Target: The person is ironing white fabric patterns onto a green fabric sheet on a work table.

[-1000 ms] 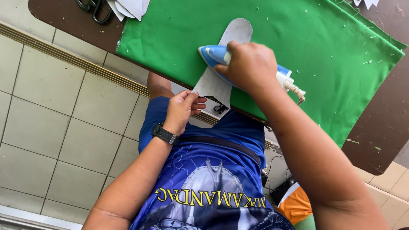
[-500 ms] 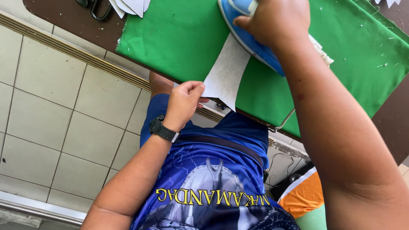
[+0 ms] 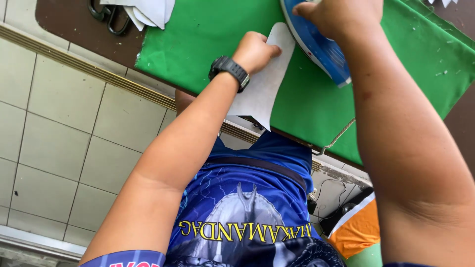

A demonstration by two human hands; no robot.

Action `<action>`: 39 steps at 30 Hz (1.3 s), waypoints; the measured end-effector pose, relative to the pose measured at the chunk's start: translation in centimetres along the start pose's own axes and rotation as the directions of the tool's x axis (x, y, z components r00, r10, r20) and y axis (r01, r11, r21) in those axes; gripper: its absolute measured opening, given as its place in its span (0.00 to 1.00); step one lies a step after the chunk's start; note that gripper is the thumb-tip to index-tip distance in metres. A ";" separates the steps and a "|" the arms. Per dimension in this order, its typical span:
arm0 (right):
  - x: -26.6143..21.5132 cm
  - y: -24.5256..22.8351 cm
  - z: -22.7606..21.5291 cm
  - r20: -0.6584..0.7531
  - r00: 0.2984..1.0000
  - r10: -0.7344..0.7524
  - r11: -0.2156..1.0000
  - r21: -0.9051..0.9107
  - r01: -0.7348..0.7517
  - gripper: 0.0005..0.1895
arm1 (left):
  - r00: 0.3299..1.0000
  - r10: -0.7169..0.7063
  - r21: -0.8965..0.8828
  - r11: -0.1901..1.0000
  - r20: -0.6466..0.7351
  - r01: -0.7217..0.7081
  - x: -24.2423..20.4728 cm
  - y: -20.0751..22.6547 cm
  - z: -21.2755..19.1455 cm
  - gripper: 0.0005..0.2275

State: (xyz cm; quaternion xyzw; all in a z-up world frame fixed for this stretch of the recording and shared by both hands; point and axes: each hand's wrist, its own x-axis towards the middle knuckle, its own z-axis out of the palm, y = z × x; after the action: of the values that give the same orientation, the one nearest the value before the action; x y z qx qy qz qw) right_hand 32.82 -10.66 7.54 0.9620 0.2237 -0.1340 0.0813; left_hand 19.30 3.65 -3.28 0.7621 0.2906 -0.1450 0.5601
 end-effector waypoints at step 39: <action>-16.0 -8.9 0.3 0.071 0.994 -0.085 0.984 0.163 0.073 0.27 | 0.914 -0.373 -0.906 0.422 -0.162 0.012 -16.1 -11.5 -6.7 0.10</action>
State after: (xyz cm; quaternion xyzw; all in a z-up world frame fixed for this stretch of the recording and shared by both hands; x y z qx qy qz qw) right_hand 14.86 -9.41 11.11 0.9498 0.2469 -0.1921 0.0069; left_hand -1.04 7.73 -1.18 0.3263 0.5012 0.0985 0.7953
